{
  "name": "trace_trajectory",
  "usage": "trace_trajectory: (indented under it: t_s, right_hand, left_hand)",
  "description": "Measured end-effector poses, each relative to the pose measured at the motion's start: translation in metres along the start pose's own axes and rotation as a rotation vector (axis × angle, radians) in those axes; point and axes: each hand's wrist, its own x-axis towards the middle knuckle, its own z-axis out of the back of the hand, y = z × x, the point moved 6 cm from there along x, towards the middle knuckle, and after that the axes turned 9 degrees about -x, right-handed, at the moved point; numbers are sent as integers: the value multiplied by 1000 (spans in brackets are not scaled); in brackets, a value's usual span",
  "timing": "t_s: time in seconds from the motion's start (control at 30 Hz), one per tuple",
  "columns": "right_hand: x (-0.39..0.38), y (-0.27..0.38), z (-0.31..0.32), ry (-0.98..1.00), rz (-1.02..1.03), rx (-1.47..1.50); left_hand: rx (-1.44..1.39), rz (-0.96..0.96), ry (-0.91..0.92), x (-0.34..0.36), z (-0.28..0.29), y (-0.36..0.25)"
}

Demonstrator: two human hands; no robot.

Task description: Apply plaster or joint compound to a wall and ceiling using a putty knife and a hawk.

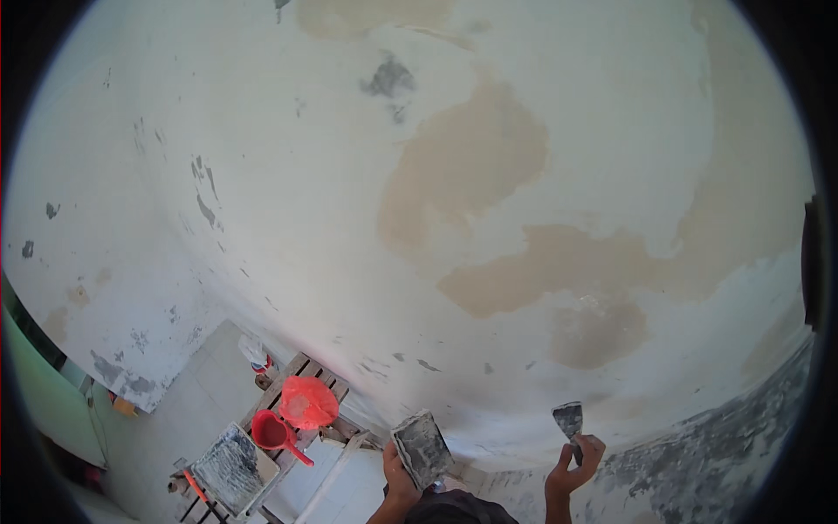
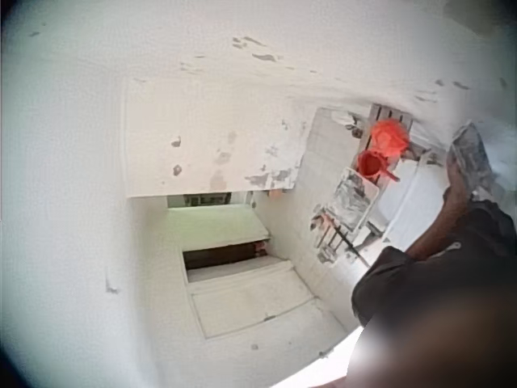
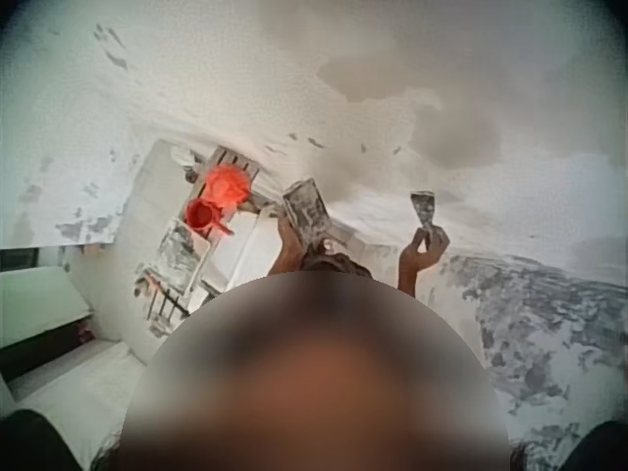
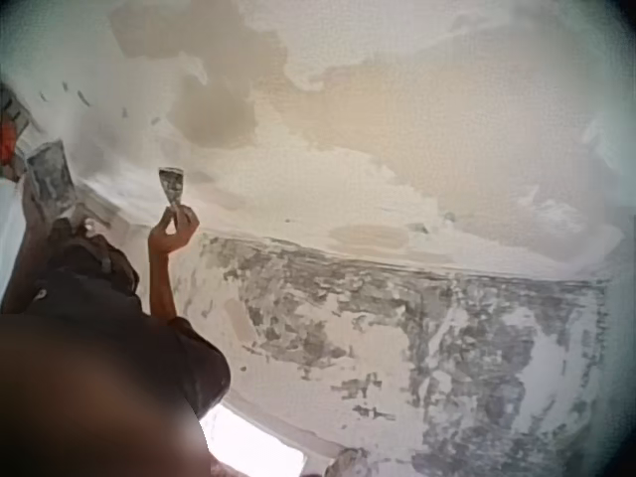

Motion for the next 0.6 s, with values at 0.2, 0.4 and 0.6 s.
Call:
trace_trajectory:
  t_s: [0.2, 0.4, 0.6]
  right_hand:
    - [-28, 21, -46, 264, 63, 216]
    - [-46, 47, -85, 557, 232, 335]
    - [-66, 74, -136, 816, 343, 502]
  left_hand:
    - [3, -198, -112, -7, 38, -28]
    - [63, -314, -244, -35, 90, -42]
    - [162, -528, -428, -88, 122, -68]
